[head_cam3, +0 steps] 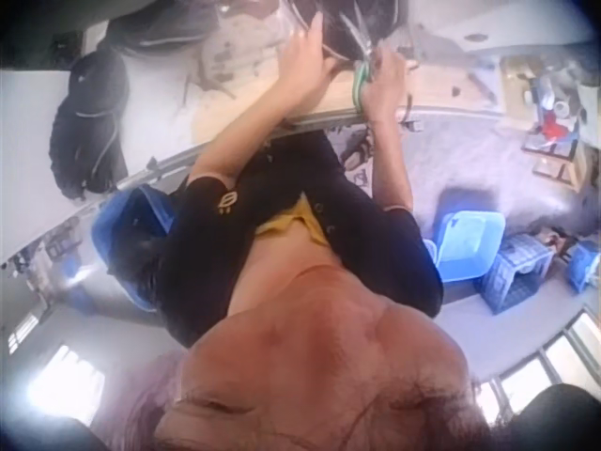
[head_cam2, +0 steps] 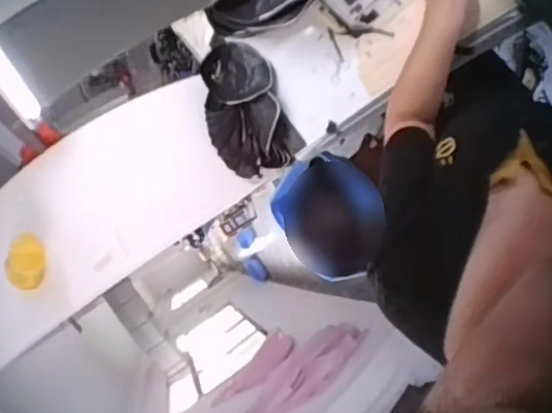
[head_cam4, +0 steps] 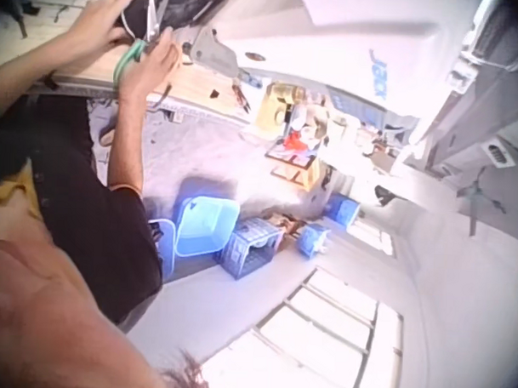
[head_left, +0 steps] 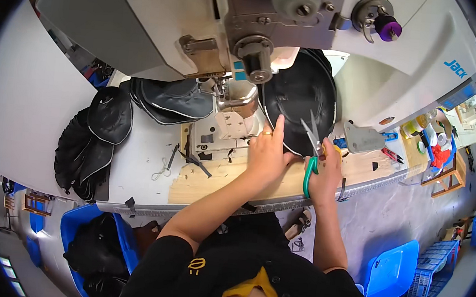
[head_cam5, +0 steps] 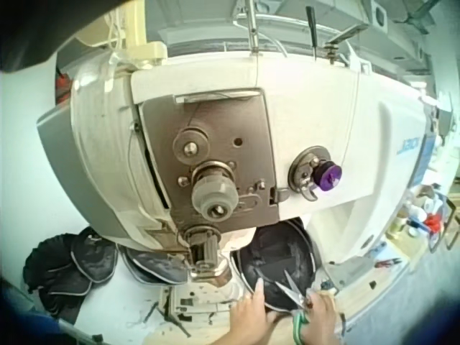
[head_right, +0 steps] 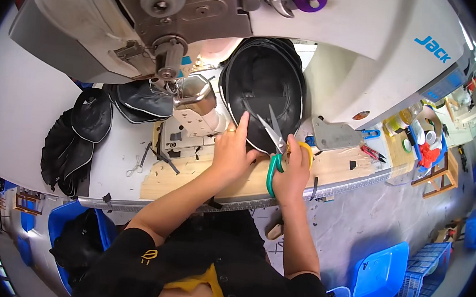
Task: The person uses green-handled scissors to trim excess black fabric from the edges of several shoe parts. They pick up each part from a stack, cut the material, and place the finished piece onto a sewing machine table. The process is repeated for multiple items throughout the clip.
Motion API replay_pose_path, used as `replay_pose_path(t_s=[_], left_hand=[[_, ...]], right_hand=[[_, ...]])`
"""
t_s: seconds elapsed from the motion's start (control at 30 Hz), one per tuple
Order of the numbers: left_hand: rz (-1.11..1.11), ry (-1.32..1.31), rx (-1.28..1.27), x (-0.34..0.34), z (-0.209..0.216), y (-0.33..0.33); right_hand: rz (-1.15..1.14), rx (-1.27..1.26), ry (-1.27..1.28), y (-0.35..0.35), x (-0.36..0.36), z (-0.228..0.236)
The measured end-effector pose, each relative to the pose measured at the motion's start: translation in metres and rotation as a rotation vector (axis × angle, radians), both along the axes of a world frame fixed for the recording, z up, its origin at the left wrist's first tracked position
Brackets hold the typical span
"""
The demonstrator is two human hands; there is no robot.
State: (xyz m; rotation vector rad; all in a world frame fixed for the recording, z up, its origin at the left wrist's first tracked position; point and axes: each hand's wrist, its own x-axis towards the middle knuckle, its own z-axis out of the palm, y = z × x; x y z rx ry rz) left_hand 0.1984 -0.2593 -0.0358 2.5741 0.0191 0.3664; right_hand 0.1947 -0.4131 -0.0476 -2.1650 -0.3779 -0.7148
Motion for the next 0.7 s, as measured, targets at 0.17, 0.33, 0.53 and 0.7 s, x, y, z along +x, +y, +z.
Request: replay_pose_path(t_s=[0.17, 0.33, 0.53, 0.7], left_hand=[[-0.160, -0.052, -0.188, -0.019, -0.002, 0.018], [-0.370, 0.007, -0.323, -0.071, 0.002, 0.061], [-0.134, -0.149, -0.556, -0.131, 0.011, 0.167], [0.320, -0.383, -0.430, -0.151, 0.014, 0.272]], right_hand=[[-0.107, -0.065, -0.055, 0.011, 0.015, -0.007], [-0.171, -0.001, 0.000, 0.017, 0.009, -0.004], [-0.119, 0.420, -0.268, -0.018, 0.010, -0.055], [-0.224, 0.391, -0.311, -0.030, 0.016, -0.061]])
